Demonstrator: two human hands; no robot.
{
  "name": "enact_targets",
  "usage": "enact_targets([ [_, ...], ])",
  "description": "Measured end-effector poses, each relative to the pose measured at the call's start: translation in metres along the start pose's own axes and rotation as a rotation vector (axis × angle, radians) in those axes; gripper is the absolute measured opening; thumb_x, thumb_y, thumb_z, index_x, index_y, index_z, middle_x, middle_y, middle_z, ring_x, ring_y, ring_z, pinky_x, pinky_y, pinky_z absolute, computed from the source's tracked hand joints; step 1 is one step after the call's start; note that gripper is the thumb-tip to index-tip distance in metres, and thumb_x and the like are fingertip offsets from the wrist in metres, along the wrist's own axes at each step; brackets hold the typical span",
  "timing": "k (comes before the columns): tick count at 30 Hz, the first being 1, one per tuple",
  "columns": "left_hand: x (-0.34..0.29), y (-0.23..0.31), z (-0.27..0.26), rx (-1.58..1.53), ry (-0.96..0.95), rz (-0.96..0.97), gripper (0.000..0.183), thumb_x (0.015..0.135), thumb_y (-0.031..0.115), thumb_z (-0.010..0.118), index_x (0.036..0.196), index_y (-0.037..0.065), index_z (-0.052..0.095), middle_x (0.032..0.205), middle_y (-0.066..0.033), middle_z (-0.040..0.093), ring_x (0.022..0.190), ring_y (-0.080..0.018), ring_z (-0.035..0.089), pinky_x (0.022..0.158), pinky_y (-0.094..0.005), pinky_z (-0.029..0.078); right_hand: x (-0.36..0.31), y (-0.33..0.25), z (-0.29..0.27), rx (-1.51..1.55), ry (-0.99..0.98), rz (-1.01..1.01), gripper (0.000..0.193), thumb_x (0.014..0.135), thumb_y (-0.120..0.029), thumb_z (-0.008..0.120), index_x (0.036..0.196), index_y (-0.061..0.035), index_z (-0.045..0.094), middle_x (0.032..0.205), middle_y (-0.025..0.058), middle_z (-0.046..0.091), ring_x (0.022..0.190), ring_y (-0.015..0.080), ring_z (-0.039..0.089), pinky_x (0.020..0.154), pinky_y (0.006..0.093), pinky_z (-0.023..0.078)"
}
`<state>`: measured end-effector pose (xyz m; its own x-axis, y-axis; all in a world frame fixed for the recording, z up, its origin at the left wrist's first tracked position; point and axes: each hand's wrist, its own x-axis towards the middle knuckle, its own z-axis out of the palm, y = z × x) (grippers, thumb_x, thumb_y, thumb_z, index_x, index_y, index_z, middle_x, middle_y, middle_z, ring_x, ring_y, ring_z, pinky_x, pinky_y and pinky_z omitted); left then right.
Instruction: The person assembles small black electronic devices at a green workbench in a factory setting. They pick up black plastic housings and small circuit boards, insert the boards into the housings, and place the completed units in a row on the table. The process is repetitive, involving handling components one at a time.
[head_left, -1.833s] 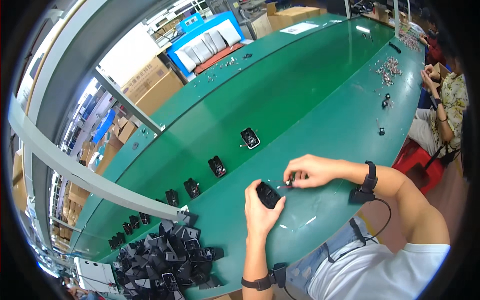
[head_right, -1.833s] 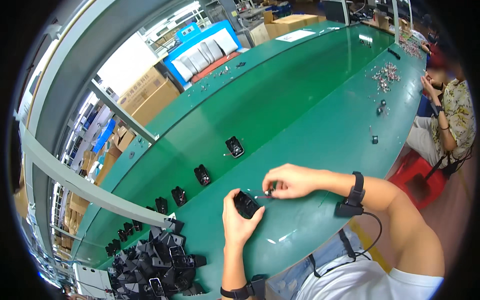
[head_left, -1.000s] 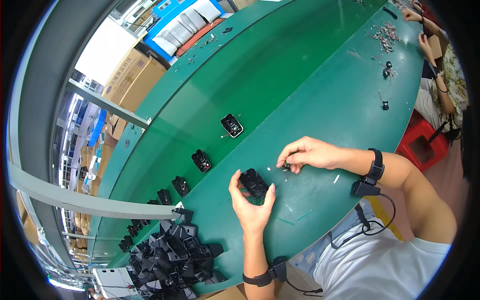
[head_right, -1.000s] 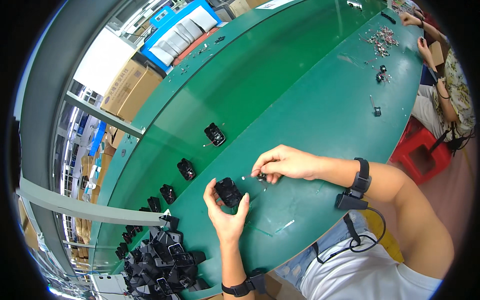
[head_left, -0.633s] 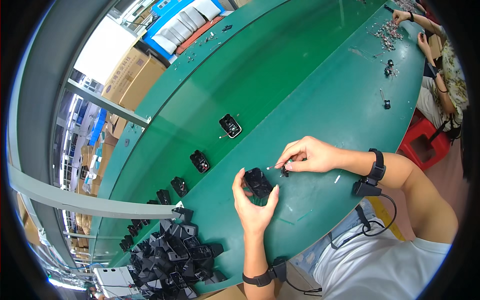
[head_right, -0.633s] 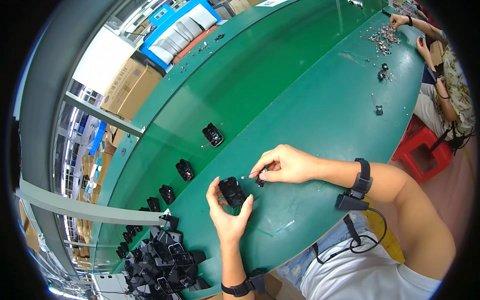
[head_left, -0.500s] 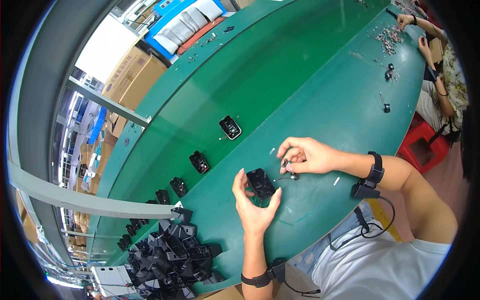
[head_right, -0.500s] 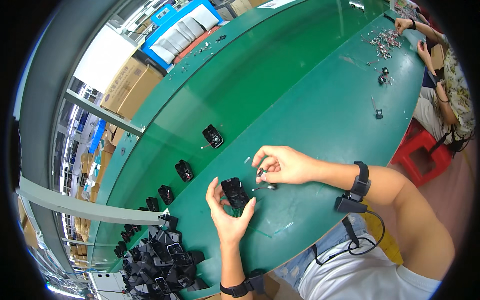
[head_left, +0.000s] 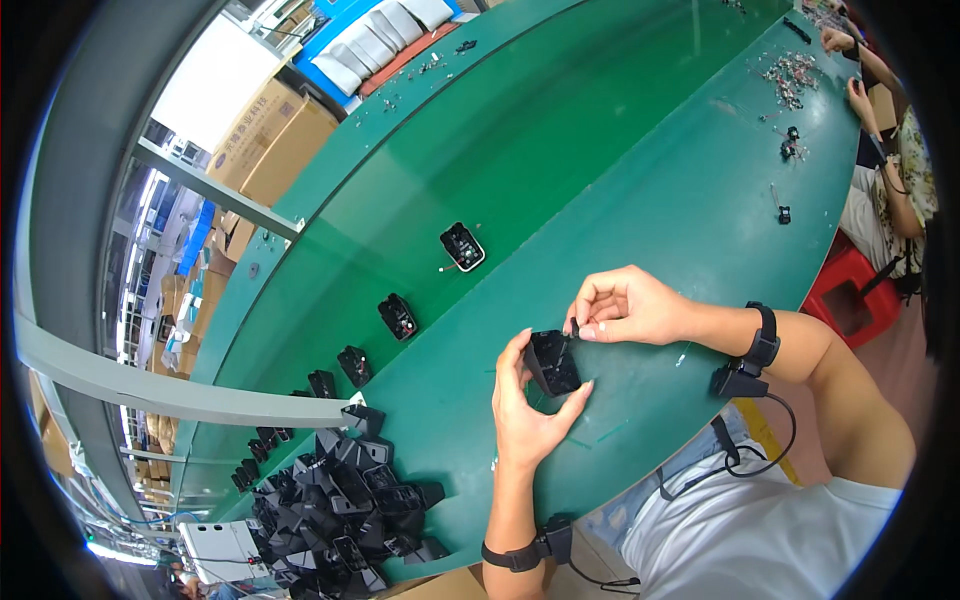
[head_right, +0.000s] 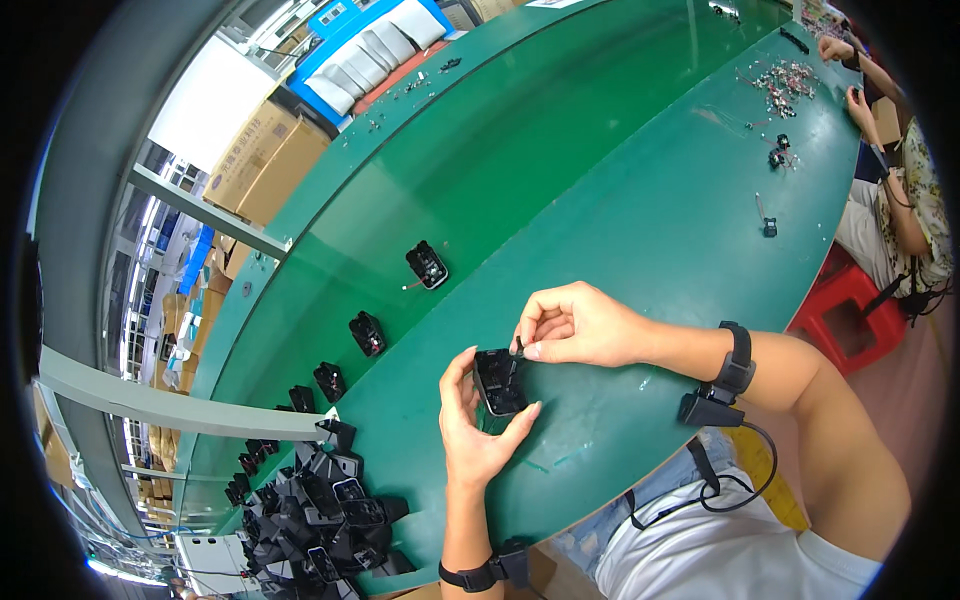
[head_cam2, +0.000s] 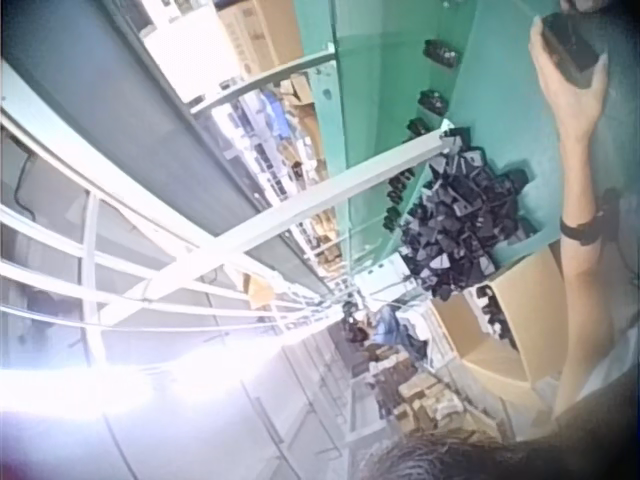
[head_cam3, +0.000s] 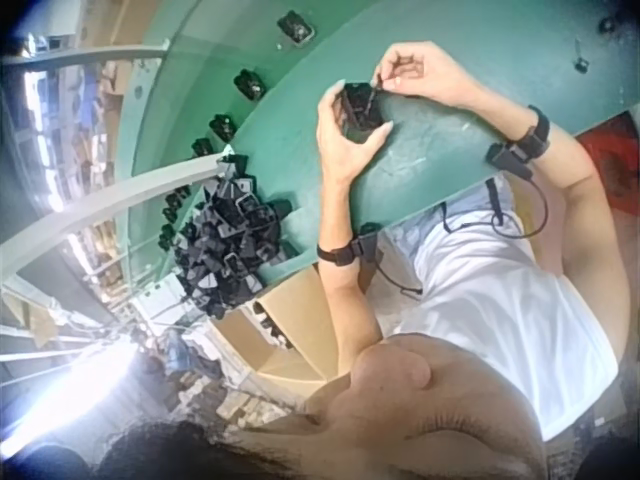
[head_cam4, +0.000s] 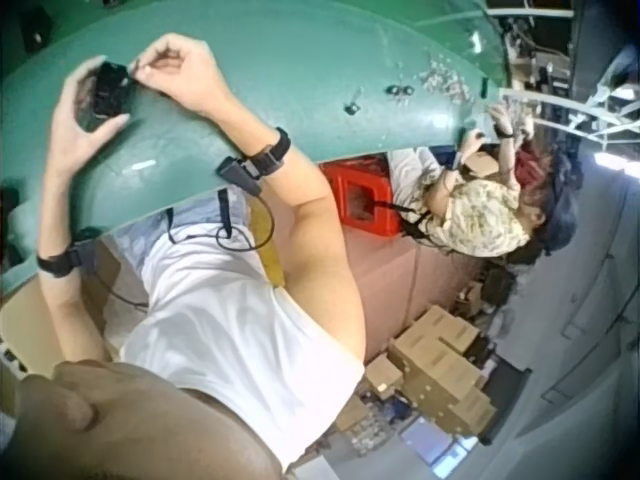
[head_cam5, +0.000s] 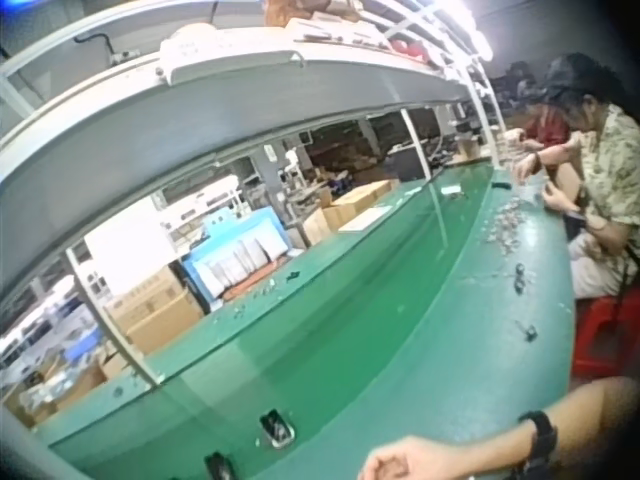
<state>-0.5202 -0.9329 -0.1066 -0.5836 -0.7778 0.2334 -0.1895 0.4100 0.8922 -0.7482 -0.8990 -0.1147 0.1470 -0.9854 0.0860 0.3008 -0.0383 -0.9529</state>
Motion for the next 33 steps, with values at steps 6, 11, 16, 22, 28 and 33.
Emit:
enact_targets([
  [6,-0.001,0.001,0.007,-0.236,-0.004,-0.035,0.091,0.071,0.003,0.088,0.142,0.001,0.031,0.132,-0.0179,0.052,0.121,-0.0262,0.058,0.101,-0.0378,0.049,-0.006,-0.014,0.015,-0.318,0.033,-0.255,0.006,0.083,0.000,0.074,0.088,-0.0013,0.071,0.103,0.0116,0.071,0.091,0.0167,0.070,0.080,0.0291,0.057],
  [11,-0.001,0.001,0.008,-0.239,-0.021,-0.036,0.090,0.071,0.002,0.088,0.141,0.001,0.031,0.131,-0.0195,0.054,0.121,-0.0268,0.058,0.101,-0.0391,0.049,-0.008,-0.022,0.018,-0.518,0.015,-0.407,0.010,0.080,0.004,0.075,0.087,-0.0026,0.075,0.096,0.0098,0.074,0.089,0.0211,0.071,0.078,0.0326,0.057],
  [16,-0.001,-0.003,0.012,-0.266,-0.056,-0.041,0.091,0.070,0.004,0.089,0.141,0.000,0.032,0.130,-0.0194,0.055,0.119,-0.0266,0.059,0.099,-0.0393,0.051,-0.013,-0.014,0.027,-0.630,-0.062,-0.606,0.016,0.075,0.006,0.074,0.087,-0.0040,0.074,0.092,0.0064,0.074,0.087,0.0216,0.070,0.079,0.0338,0.056],
  [22,-0.006,-0.001,0.013,-0.319,-0.078,-0.074,0.092,0.066,0.008,0.093,0.138,0.000,0.035,0.125,-0.0169,0.056,0.113,-0.0242,0.062,0.094,-0.0373,0.054,-0.013,-0.014,0.027,-0.619,-0.076,-0.639,0.016,0.073,0.008,0.073,0.083,-0.0042,0.074,0.091,0.0059,0.075,0.086,0.0215,0.070,0.076,0.0326,0.058],
  [28,-0.001,0.001,0.016,-0.499,-0.129,-0.113,0.093,0.064,0.004,0.093,0.138,0.000,0.036,0.126,-0.0145,0.055,0.114,-0.0227,0.060,0.097,-0.0360,0.052,-0.017,-0.018,0.023,-0.607,-0.087,-0.650,0.016,0.073,0.007,0.071,0.082,-0.0054,0.073,0.087,0.0055,0.074,0.084,0.0214,0.070,0.076,0.0326,0.056],
  [33,-0.005,0.001,0.017,-0.616,-0.148,-0.142,0.092,0.064,0.002,0.092,0.138,0.001,0.037,0.126,-0.0139,0.054,0.116,-0.0221,0.058,0.098,-0.0361,0.052,-0.014,-0.026,0.022,-0.568,-0.200,-0.608,0.014,0.074,0.006,0.071,0.082,-0.0054,0.073,0.086,0.0055,0.074,0.081,0.0213,0.071,0.075,0.0325,0.057],
])
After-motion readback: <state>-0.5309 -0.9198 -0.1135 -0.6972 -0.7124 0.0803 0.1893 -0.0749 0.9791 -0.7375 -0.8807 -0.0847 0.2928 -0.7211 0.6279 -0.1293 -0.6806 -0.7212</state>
